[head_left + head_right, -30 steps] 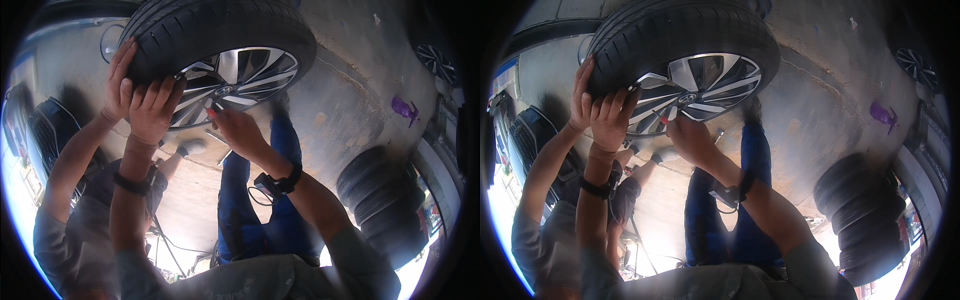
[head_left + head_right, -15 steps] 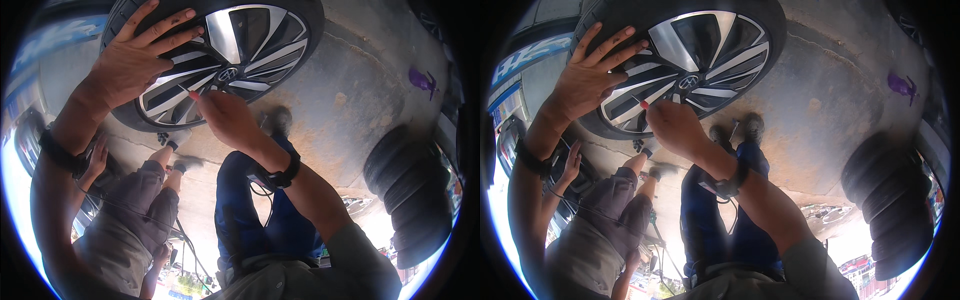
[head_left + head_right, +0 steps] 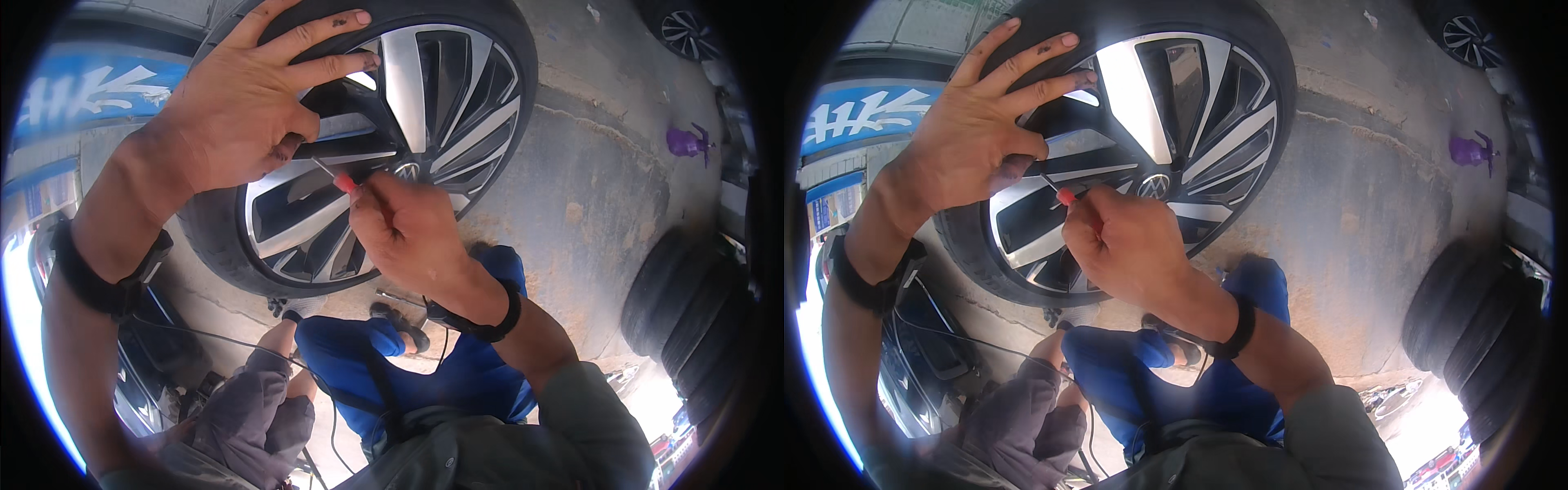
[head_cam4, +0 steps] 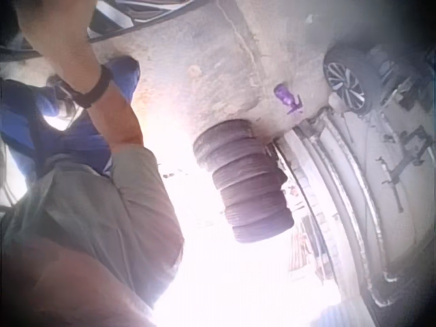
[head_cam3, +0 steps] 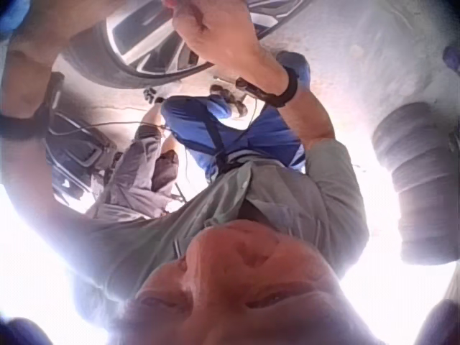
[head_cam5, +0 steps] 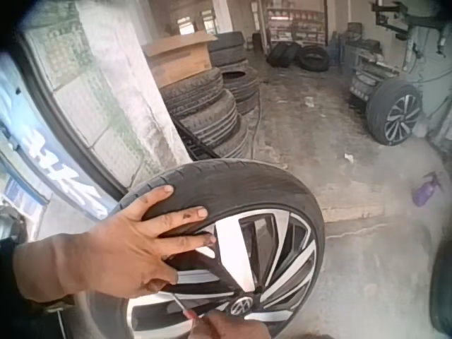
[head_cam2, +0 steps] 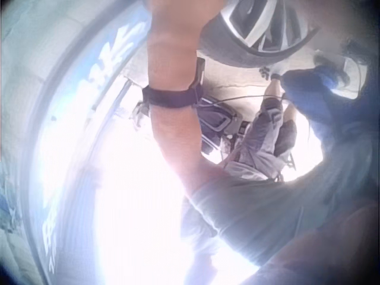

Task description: The person applies a patch and uses a roller tool on the interior and exterior of a tire before mounting it onto a tire changing machine to bead the tire.

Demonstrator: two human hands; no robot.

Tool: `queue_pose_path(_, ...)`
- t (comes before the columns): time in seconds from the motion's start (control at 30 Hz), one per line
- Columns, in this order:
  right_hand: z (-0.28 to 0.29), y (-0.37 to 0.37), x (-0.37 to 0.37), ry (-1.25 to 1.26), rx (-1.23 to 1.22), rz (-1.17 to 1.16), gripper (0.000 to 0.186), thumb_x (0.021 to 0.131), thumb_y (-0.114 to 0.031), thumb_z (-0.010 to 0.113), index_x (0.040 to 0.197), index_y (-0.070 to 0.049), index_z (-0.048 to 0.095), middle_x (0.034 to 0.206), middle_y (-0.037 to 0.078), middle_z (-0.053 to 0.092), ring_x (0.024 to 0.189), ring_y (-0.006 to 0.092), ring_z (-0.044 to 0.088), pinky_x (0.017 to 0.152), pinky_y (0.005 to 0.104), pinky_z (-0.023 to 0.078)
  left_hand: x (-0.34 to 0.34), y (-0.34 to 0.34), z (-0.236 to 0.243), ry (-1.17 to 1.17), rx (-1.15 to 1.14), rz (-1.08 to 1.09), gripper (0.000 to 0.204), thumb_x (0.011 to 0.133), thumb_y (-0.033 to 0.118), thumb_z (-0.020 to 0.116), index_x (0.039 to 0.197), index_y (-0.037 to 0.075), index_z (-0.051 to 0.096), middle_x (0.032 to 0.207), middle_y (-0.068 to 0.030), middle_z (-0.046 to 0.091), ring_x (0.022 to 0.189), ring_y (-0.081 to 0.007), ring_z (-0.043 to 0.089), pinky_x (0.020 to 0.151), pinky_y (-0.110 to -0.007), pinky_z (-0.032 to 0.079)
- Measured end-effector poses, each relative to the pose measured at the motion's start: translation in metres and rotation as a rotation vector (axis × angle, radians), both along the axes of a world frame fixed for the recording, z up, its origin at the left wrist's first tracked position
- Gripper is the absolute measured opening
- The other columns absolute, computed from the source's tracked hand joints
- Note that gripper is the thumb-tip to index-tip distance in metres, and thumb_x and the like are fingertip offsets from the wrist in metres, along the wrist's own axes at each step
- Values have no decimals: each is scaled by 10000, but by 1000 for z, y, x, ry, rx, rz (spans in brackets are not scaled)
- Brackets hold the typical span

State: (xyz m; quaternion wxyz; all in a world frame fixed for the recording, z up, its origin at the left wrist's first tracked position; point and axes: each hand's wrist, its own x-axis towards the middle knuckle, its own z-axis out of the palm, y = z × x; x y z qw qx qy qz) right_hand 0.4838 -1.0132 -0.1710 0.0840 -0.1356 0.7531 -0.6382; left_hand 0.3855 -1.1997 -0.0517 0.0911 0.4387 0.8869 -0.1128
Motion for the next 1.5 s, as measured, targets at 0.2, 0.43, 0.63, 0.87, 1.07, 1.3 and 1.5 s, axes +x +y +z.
queue_pose_path(0.2, -6, 6, -28, 248, 107, -45, 294, 998, -167, 597, 774, 23, 612, 572, 143, 532, 465, 244, 518, 476, 348, 421, 0, 7, -6, 145, 58, -76, 91, 607, 130, 790, 623, 218, 777, 1463, -4, 604, 1537, -234, 328, 1301, -538, 127)
queue_pose_path(0.43, -19, -11, -15, 386, 116, -133, 211, 941, -142, 611, 848, 22, 704, 568, 167, 571, 472, 304, 587, 480, 371, 461, 10, 8, 5, 124, 35, -112, 100, 565, 124, 777, 649, 175, 794, 1476, -31, 597, 1542, -273, 318, 1284, -545, 132)
queue_pose_path(0.63, -12, -22, -15, 342, 204, -204, 230, 935, -185, 611, 833, -12, 720, 594, 177, 605, 548, 382, 620, 530, 435, 501, -7, -4, 4, 46, 45, -171, 218, 528, 137, 779, 736, 184, 822, 1500, -48, 570, 1549, -304, 294, 1270, -588, 94)
queue_pose_path(0.87, -2, -16, -16, 290, 227, -206, 223, 934, -172, 603, 961, -22, 765, 631, 176, 637, 544, 349, 640, 516, 401, 501, -22, -5, 7, 74, 48, -186, 193, 545, 160, 789, 733, 185, 821, 1487, -47, 582, 1540, -297, 312, 1275, -553, 123)
queue_pose_path(1.07, -1, -8, -30, 348, 157, -192, 239, 928, -163, 606, 814, 14, 718, 628, 198, 623, 529, 363, 619, 503, 404, 488, -28, -4, 8, 78, 35, -136, 187, 546, 177, 787, 728, 190, 827, 1466, -59, 603, 1530, -290, 331, 1278, -537, 141)
queue_pose_path(1.3, 3, 2, -47, 264, 191, -56, 411, 941, -291, 564, 681, 6, 679, 698, 239, 669, 706, 446, 677, 697, 515, 567, -29, 1, 5, 57, 39, -112, 170, 563, 194, 765, 721, 196, 826, 1469, -50, 601, 1531, -288, 331, 1276, -545, 128)
queue_pose_path(1.5, 10, 1, -52, 154, 228, 33, 431, 952, -316, 525, 734, 7, 708, 722, 241, 681, 737, 454, 684, 734, 519, 562, -27, -1, 7, 51, 16, -95, 186, 543, 175, 768, 718, 206, 823, 1484, -40, 591, 1540, -289, 318, 1274, -547, 112)
